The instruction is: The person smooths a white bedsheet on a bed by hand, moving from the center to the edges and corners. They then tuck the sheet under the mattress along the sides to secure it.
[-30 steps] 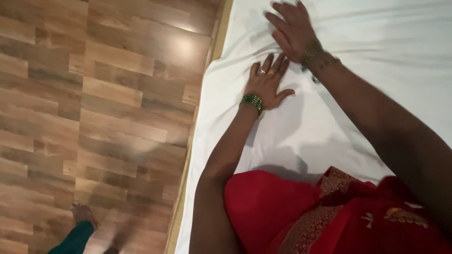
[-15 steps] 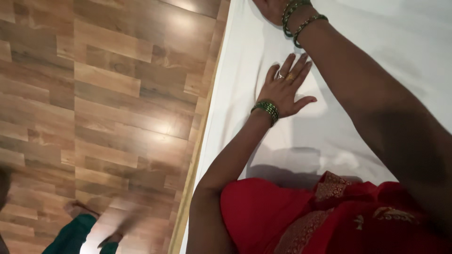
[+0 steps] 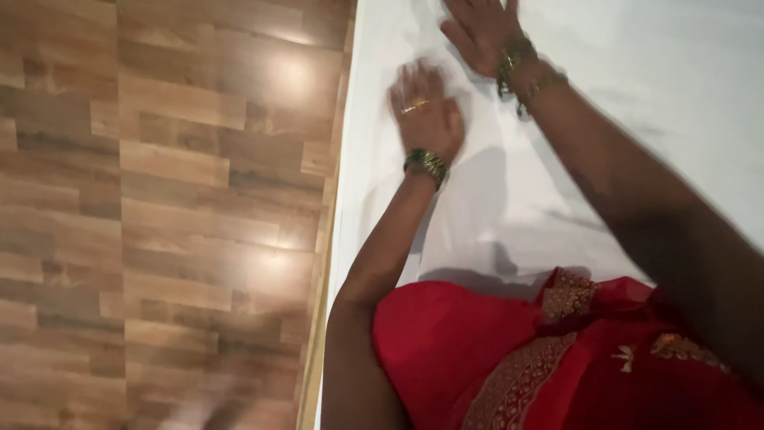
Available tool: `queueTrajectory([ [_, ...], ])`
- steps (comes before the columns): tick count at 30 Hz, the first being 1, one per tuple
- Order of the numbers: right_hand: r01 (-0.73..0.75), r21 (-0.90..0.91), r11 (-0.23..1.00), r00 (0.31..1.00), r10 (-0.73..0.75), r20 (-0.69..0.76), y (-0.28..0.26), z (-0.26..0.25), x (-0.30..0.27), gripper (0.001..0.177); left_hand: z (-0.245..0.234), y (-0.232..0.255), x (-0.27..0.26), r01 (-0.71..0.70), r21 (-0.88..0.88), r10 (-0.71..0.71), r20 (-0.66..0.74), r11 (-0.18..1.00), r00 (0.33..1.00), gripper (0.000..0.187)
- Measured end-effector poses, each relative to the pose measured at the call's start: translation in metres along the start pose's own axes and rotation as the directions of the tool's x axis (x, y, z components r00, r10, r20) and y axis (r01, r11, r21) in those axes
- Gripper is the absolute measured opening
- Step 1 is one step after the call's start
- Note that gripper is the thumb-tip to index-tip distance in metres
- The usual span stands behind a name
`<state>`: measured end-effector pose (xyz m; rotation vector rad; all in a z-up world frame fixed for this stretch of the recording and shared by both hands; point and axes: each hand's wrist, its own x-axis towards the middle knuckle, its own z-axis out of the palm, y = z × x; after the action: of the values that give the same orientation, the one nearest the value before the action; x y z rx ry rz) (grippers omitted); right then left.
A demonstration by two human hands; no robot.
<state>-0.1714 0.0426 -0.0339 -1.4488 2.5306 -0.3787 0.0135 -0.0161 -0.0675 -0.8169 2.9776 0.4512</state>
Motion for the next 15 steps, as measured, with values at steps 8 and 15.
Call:
queueTrajectory([
  [8, -0.266, -0.054, 0.963, 0.959, 0.270, 0.090, -0.006, -0.011, -0.062, 0.065, -0.054, -0.012, 0.056, 0.182, -0.040, -0.175, 0.136, 0.983, 0.975, 0.093],
  [15, -0.273, -0.047, 0.961, 0.960, 0.275, 0.058, -0.006, -0.011, -0.057, 0.065, -0.050, -0.018, 0.085, 0.175, -0.016, -0.173, 0.097, 0.984, 0.980, 0.098],
])
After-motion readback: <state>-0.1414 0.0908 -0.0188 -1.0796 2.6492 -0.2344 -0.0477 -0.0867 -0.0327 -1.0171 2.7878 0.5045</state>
